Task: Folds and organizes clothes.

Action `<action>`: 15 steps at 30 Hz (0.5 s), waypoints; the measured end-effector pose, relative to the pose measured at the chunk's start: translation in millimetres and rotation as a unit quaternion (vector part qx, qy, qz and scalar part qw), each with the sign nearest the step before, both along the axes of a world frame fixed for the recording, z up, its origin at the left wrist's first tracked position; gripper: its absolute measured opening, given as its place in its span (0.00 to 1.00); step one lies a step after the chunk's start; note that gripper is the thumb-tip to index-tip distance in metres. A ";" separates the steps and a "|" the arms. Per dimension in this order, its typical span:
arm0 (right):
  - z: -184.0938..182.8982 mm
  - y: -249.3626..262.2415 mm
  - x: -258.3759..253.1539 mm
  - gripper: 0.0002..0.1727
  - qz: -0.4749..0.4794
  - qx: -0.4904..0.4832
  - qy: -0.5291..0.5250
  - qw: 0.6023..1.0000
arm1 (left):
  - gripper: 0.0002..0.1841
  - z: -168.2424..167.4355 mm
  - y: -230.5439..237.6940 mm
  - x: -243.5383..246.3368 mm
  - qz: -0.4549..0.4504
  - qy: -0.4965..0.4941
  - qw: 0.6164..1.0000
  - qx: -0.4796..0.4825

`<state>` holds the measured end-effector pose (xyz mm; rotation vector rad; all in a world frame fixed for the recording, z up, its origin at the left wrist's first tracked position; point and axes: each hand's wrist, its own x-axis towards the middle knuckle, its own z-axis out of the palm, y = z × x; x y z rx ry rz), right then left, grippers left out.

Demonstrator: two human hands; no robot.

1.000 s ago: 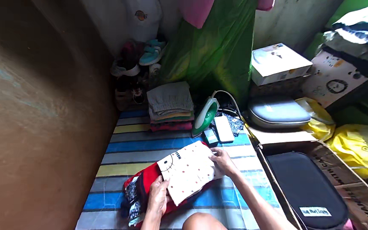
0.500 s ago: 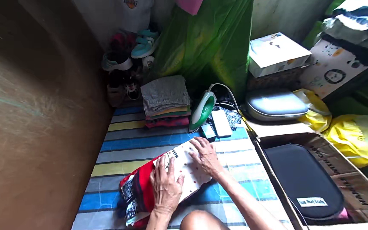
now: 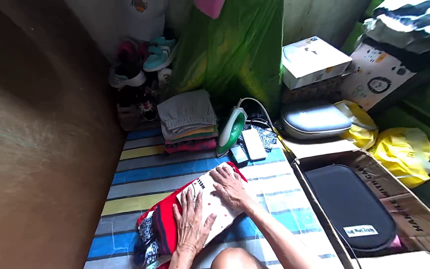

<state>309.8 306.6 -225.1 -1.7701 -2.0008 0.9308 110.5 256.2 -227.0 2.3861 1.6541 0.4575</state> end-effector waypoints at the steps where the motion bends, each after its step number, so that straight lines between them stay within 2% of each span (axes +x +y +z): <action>1: 3.5 -4.8 2.6 0.32 -0.024 0.022 0.019 0.999 | 0.47 4.4 -10.3 -5.4 0.008 -0.002 1.000 0.001; 3: 8.3 -16.4 3.3 0.33 -0.072 0.111 0.016 0.991 | 0.40 15.9 -33.7 -19.5 0.050 -0.025 0.998 0.008; 4: 11.4 -22.3 0.5 0.35 -0.081 0.153 0.005 0.985 | 0.37 26.9 -46.4 -27.3 0.075 -0.050 0.996 -0.019; 7: 18.4 -37.1 -23.3 0.37 -0.043 0.225 -0.011 0.973 | 0.32 53.5 -81.7 -52.7 0.115 -0.146 0.976 -0.114; 9: 17.6 -42.2 -45.0 0.37 0.000 0.211 -0.025 0.977 | 0.29 64.0 -104.7 -70.3 0.104 -0.181 0.968 -0.142; 12: 5.8 -41.5 -63.5 0.38 0.065 0.096 -0.086 0.990 | 0.30 75.6 -140.9 -97.6 0.121 -0.169 0.965 -0.158; 15: 12.6 -42.0 -66.7 0.36 0.056 0.065 -0.107 0.991 | 0.29 92.1 -178.8 -130.2 0.168 -0.162 0.962 -0.144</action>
